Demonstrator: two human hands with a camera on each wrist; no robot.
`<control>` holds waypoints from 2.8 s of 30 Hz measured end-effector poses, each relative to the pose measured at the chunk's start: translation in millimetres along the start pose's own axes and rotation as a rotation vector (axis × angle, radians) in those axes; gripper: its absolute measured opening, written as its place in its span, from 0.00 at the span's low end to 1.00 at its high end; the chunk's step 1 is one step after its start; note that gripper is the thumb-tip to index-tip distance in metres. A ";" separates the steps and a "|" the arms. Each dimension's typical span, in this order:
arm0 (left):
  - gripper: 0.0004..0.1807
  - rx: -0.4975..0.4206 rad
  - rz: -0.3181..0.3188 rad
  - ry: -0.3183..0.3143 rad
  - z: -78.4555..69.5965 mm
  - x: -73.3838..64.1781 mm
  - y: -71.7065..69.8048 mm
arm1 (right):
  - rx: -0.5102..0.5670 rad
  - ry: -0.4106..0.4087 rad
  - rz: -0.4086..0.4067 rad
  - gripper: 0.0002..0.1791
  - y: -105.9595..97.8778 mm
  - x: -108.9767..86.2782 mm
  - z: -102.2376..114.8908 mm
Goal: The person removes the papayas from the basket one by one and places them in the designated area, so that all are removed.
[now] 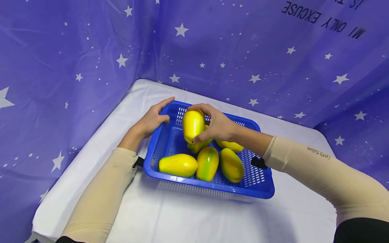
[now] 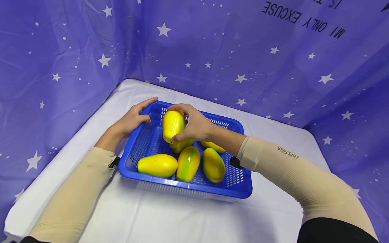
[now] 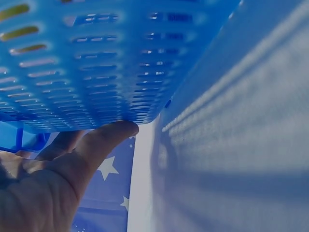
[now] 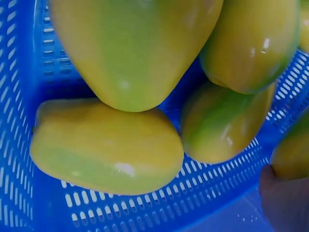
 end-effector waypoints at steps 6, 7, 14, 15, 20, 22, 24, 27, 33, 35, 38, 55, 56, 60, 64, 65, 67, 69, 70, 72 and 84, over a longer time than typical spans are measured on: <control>0.44 0.008 0.017 0.001 2.2 -2.2 -8.0 | 0.105 -0.101 0.013 0.49 -5.1 -18.9 20.1; 0.44 0.010 0.021 0.001 2.1 -2.6 -9.4 | 0.117 -0.119 0.013 0.49 -6.2 -23.0 24.9; 0.45 -0.004 0.040 -0.007 1.9 -5.8 -19.1 | 0.153 -0.198 -0.035 0.47 -23.5 -45.4 41.8; 0.45 -0.005 0.042 -0.007 1.7 -6.2 -20.3 | 0.156 -0.202 -0.047 0.47 -27.1 -47.3 41.1; 0.46 0.013 0.053 -0.006 -0.2 -8.3 -27.2 | 0.180 -0.235 -0.105 0.47 -45.7 -52.7 30.9; 0.46 0.019 0.058 -0.007 -1.1 -9.1 -30.2 | 0.192 -0.251 -0.121 0.48 -52.9 -54.3 25.4; 0.46 0.019 0.060 -0.007 -1.8 -9.6 -33.2 | 0.209 -0.265 -0.133 0.48 -59.3 -57.1 21.6; 0.45 0.019 0.061 -0.004 -1.8 -9.9 -37.4 | 0.226 -0.279 -0.149 0.48 -67.6 -63.1 17.7; 0.44 0.047 0.051 -0.018 1.6 -13.1 -48.1 | 0.266 -0.294 -0.173 0.48 -80.1 -76.9 11.1; 0.43 0.056 0.048 -0.024 1.6 -15.6 -53.4 | 0.288 -0.314 -0.171 0.47 -83.6 -79.9 10.5; 0.43 0.072 0.043 -0.025 -1.0 -18.8 -61.1 | 0.316 -0.343 -0.179 0.47 -89.0 -83.9 10.0; 0.41 0.165 0.071 -0.031 -1.9 -22.1 -77.1 | 0.396 -0.325 -0.296 0.47 -118.9 -106.5 -38.2; 0.41 0.164 0.068 -0.034 -1.2 -21.7 -77.0 | 0.407 -0.321 -0.303 0.47 -120.6 -108.2 -43.0; 0.41 0.151 0.074 -0.029 0.3 -19.8 -73.8 | 0.430 -0.295 -0.340 0.46 -127.0 -115.3 -63.7; 0.41 0.147 0.083 -0.034 4.7 -15.0 -70.0 | 0.438 -0.241 -0.386 0.47 -134.8 -118.7 -90.2; 0.41 0.148 0.080 -0.042 5.7 -14.2 -69.4 | 0.444 -0.228 -0.394 0.47 -136.5 -119.2 -97.1; 0.41 0.157 0.084 -0.052 8.3 -12.8 -68.5 | 0.466 -0.204 -0.403 0.46 -139.4 -119.3 -111.0; 0.41 0.163 0.079 -0.066 10.9 -12.0 -68.4 | 0.491 -0.192 -0.406 0.46 -141.9 -118.1 -124.2; 0.41 0.167 0.080 -0.070 11.9 -12.0 -68.5 | 0.500 -0.189 -0.407 0.46 -142.8 -117.0 -130.6; 0.41 0.166 0.078 -0.076 13.5 -12.0 -69.7 | 0.513 -0.184 -0.409 0.46 -144.1 -113.8 -142.2; 0.41 0.051 0.092 -0.010 14.9 -13.6 -80.2 | 0.549 -0.103 -0.373 0.48 -138.9 -89.9 -199.5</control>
Point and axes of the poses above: each hand's wrist, its own x-axis towards the middle knuckle, its own y-axis out of the palm, z = x × y, the point moved 8 cm from there along x, towards the middle knuckle, and after that the axes turned 12 degrees about y, right-handed, at the moved point
